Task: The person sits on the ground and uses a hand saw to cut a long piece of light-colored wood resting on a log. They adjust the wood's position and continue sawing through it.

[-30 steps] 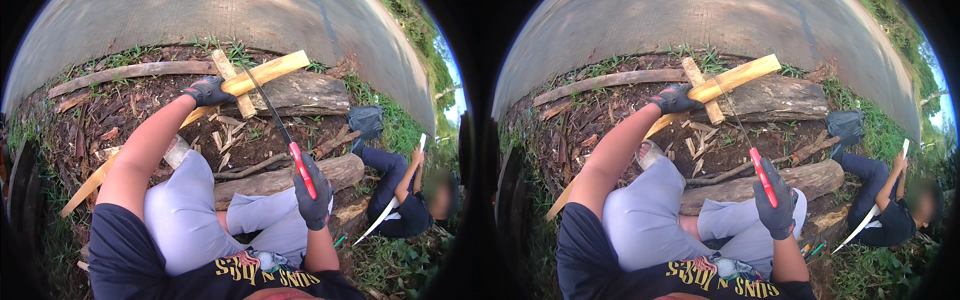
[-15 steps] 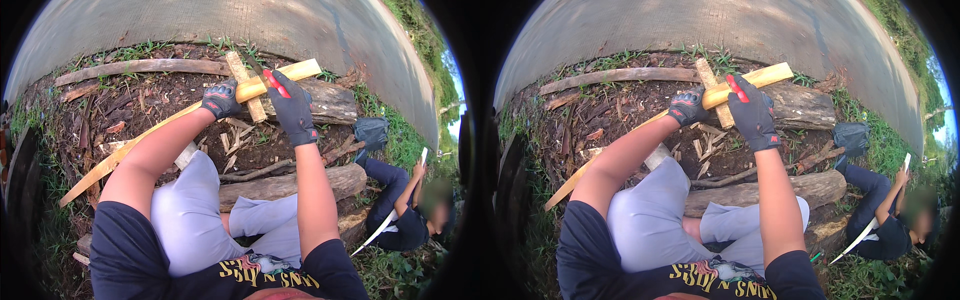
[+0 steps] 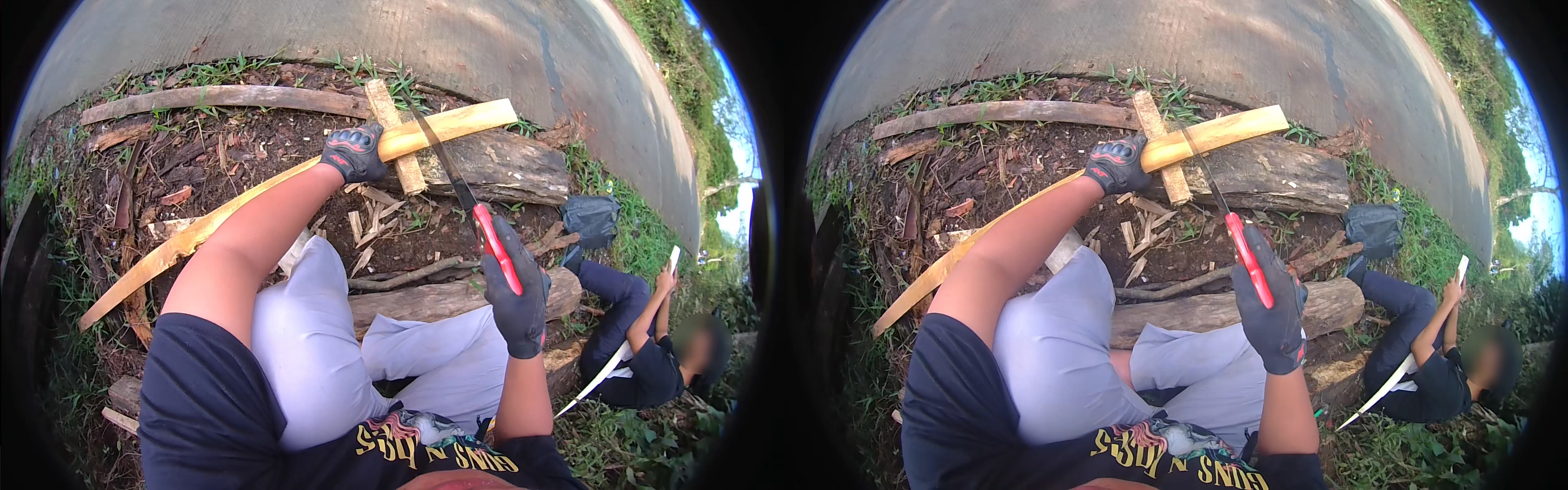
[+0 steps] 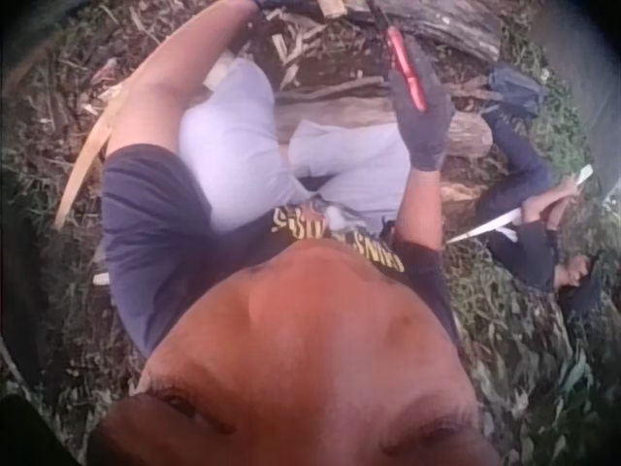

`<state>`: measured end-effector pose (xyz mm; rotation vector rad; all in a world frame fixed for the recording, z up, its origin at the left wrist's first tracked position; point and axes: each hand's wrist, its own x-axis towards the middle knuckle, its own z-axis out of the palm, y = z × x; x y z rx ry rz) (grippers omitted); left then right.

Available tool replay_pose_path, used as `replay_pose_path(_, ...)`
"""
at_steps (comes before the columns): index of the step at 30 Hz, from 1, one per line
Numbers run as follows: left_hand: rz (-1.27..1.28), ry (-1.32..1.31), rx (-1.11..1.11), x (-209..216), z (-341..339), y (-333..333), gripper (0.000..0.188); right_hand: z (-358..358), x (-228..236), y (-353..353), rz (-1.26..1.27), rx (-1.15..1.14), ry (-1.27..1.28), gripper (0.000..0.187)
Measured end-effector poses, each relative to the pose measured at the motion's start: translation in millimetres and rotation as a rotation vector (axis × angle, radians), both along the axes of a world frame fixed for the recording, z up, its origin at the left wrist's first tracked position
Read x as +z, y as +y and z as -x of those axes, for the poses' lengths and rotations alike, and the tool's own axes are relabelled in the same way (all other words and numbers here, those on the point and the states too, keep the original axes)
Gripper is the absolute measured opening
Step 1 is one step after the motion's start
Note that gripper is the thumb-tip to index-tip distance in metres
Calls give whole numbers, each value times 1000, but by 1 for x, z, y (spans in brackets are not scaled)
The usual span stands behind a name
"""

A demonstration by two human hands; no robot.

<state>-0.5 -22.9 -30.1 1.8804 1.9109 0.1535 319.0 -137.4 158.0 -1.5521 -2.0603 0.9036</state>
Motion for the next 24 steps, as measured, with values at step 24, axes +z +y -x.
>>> replay_pose_path(24, -45, -62, -20, 1, -2, -1, 56, 101, -130, 157, -258, 82, 94, 51)
